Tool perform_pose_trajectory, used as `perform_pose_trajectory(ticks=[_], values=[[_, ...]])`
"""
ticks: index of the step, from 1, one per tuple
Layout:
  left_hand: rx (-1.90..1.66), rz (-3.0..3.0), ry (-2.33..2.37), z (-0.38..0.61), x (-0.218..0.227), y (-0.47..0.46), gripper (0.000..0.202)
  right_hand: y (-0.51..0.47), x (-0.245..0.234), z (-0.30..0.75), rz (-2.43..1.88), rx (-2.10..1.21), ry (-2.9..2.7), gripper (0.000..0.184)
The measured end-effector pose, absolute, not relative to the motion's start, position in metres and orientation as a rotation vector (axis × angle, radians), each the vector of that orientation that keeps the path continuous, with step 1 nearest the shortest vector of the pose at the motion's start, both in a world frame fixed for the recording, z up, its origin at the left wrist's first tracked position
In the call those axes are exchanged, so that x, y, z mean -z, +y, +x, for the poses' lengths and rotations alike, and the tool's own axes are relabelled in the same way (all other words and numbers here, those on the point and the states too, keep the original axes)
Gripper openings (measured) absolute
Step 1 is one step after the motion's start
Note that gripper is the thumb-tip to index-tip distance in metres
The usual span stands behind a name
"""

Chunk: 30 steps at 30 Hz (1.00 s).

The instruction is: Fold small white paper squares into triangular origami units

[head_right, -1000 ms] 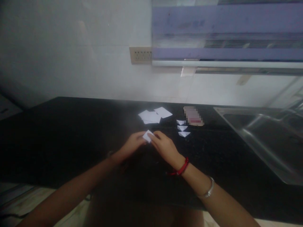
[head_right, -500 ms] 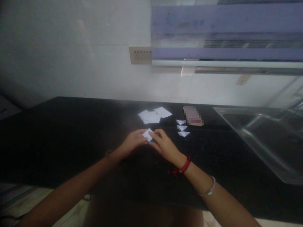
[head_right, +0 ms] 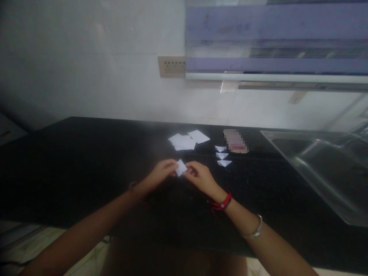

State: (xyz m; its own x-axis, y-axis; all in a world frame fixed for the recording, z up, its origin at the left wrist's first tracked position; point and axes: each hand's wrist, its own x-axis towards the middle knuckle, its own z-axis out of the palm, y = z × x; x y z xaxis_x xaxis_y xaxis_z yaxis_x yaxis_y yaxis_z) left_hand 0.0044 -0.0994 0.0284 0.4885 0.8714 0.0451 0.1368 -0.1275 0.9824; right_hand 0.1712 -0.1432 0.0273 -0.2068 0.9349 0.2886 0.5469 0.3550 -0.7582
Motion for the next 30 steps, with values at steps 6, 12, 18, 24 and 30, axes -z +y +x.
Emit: perform_pose_trajectory(ticks=[6, 12, 18, 24, 30], values=[[-0.777, 1.743, 0.805, 0.004, -0.023, -0.101, 0.015, -0.141, -0.024, 0.172, -1.333, -0.721, -1.787, 0.019], [-0.730, 1.742, 0.790, 0.009, -0.025, -0.107, 0.012, -0.143, -0.031, 0.168, -1.313, -0.566, -1.842, 0.014], [-0.703, 1.633, 0.796, 0.009, -0.024, -0.105, 0.011, -0.140, -0.029, 0.173, -1.330, -0.682, -1.787, 0.015], [-0.799, 1.627, 0.866, 0.008, -0.021, -0.103, 0.014, -0.135, -0.022, 0.179, -1.233, -1.122, -1.619, 0.025], [-0.761, 2.215, 0.866, 0.004, -0.019, -0.104, 0.004, -0.136, -0.023, 0.181, -1.425, -0.897, -1.778, 0.013]])
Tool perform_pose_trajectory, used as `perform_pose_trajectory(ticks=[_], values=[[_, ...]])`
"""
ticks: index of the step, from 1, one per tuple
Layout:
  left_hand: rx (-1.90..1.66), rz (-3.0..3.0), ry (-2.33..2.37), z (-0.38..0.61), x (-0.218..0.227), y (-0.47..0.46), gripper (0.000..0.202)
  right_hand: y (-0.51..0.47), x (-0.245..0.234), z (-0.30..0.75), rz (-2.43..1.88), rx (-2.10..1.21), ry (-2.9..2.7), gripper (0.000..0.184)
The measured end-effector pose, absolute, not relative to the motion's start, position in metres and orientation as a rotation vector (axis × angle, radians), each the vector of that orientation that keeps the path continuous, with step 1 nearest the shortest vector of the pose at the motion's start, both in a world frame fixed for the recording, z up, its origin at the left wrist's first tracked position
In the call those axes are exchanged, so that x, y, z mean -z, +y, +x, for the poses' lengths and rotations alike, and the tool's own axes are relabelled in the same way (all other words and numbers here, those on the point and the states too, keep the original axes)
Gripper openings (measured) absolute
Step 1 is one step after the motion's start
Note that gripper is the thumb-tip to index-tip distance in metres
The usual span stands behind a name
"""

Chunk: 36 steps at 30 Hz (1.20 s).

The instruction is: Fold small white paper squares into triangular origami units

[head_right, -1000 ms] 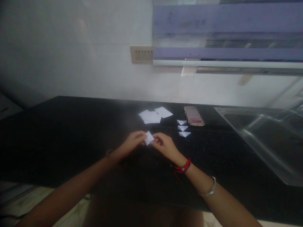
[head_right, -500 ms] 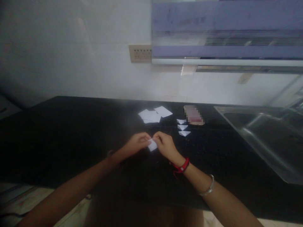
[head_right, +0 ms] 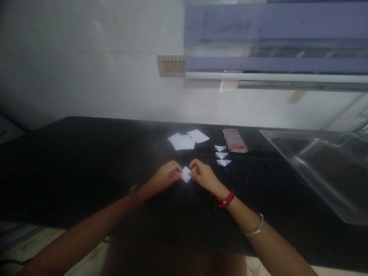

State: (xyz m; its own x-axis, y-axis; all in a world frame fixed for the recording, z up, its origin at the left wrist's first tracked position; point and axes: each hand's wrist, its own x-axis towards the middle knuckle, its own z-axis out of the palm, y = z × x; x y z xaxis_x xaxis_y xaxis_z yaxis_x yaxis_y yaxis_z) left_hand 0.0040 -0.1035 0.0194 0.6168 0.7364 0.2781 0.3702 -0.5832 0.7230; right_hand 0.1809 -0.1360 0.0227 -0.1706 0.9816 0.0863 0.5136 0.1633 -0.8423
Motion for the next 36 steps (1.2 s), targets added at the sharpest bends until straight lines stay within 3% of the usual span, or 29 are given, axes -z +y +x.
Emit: perform_pose_trajectory(ticks=[2, 6, 13, 20, 27, 36], values=[[-0.709, 2.376, 0.818, 0.002, -0.017, -0.101, 0.007, -0.136, -0.023, 0.183, -1.456, -0.706, -1.951, 0.002], [-0.624, 2.538, 0.762, -0.001, -0.013, -0.096, 0.015, -0.134, -0.024, 0.187, -1.340, -0.451, -2.221, 0.009], [-0.474, 2.687, 0.753, -0.001, -0.013, -0.092, 0.020, -0.135, -0.034, 0.193, -1.133, -0.487, -2.453, 0.023], [-0.376, 2.818, 0.793, -0.001, -0.017, -0.095, 0.025, -0.133, -0.028, 0.191, -1.122, -0.372, -2.521, 0.020], [-0.465, 2.697, 0.897, 0.003, -0.016, -0.101, 0.016, -0.132, -0.025, 0.184, -1.327, -0.402, -2.347, 0.015], [-0.552, 2.507, 1.092, 0.009, -0.013, -0.102, 0.015, -0.133, -0.024, 0.181, -1.505, -0.609, -2.067, 0.010]])
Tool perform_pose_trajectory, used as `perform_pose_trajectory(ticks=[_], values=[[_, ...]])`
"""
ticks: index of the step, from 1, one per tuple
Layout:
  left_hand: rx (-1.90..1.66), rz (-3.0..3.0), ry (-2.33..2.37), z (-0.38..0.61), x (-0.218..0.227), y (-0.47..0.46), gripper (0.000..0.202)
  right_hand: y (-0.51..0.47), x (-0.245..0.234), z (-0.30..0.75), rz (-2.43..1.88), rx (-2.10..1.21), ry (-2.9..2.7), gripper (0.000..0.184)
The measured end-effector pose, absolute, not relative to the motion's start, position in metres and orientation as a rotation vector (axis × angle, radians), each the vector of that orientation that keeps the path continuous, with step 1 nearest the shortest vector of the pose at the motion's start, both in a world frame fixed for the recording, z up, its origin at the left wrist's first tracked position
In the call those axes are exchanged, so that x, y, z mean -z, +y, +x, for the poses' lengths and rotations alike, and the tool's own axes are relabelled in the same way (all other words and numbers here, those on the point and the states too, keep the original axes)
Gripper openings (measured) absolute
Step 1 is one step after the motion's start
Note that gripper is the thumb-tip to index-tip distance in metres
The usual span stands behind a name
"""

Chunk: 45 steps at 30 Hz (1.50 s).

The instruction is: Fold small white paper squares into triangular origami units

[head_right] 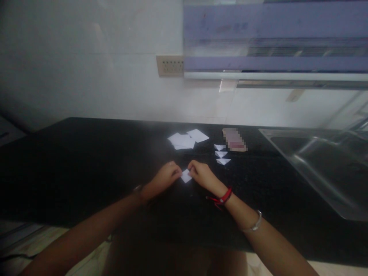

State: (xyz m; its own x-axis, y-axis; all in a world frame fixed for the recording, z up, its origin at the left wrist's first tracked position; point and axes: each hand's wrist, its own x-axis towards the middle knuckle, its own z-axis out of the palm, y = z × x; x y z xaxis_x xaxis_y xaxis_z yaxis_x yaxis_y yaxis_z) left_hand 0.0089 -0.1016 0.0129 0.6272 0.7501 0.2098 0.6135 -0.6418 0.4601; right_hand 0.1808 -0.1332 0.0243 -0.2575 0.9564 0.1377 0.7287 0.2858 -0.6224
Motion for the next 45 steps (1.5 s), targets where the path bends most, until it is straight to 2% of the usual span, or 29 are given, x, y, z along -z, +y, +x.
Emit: perform_pose_trajectory(ticks=[7, 15, 32, 45], values=[[-0.429, 2.505, 1.348, 0.015, -0.009, -0.104, 0.020, -0.128, -0.022, 0.183, -1.601, -0.700, -1.981, 0.010], [-0.315, 2.293, 1.545, 0.016, -0.019, -0.106, 0.016, -0.124, -0.027, 0.181, -1.630, -0.689, -2.046, 0.006], [-0.536, 2.442, 1.240, 0.008, -0.015, -0.106, 0.012, -0.125, -0.022, 0.177, -1.539, -0.375, -2.226, 0.010], [-0.516, 2.437, 1.330, 0.009, -0.014, -0.107, 0.015, -0.131, -0.026, 0.180, -1.572, -0.424, -2.219, 0.011]])
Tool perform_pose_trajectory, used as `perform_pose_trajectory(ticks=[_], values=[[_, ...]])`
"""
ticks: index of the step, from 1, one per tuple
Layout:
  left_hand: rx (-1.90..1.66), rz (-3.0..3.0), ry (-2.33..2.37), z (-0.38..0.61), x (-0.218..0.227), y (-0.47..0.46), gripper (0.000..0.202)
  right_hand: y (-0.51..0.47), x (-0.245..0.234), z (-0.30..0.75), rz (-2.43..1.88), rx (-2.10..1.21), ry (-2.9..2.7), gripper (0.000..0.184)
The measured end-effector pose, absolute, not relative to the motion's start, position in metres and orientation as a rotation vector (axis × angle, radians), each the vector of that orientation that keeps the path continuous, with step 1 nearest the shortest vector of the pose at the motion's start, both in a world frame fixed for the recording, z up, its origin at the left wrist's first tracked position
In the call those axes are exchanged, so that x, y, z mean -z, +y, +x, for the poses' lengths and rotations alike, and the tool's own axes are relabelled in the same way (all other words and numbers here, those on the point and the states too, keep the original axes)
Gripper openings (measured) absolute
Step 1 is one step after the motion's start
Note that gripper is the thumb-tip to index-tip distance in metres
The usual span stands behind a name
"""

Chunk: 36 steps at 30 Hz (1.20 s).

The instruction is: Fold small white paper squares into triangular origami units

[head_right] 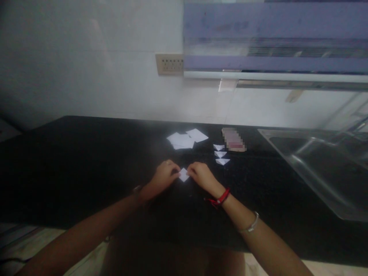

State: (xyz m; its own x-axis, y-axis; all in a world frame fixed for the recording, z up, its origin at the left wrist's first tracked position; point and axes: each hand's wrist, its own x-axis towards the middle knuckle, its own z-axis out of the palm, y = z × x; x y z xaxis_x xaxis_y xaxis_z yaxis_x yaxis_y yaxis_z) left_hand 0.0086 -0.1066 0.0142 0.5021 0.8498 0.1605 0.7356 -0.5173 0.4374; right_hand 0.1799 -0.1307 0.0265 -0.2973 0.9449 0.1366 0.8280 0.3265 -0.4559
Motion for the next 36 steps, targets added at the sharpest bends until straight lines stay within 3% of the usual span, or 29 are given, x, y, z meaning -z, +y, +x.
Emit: perform_pose_trajectory(ticks=[6, 11, 36], values=[[-0.506, 2.369, 1.367, 0.012, -0.015, -0.109, 0.012, -0.123, -0.028, 0.175, -1.730, -0.428, -2.267, 0.019], [-0.535, 2.295, 1.406, 0.013, -0.014, -0.106, 0.014, -0.122, -0.032, 0.172, -1.814, -0.437, -2.255, 0.016], [-0.546, 2.325, 1.392, 0.010, -0.012, -0.105, 0.013, -0.115, -0.030, 0.177, -1.716, -0.450, -2.333, 0.015]])
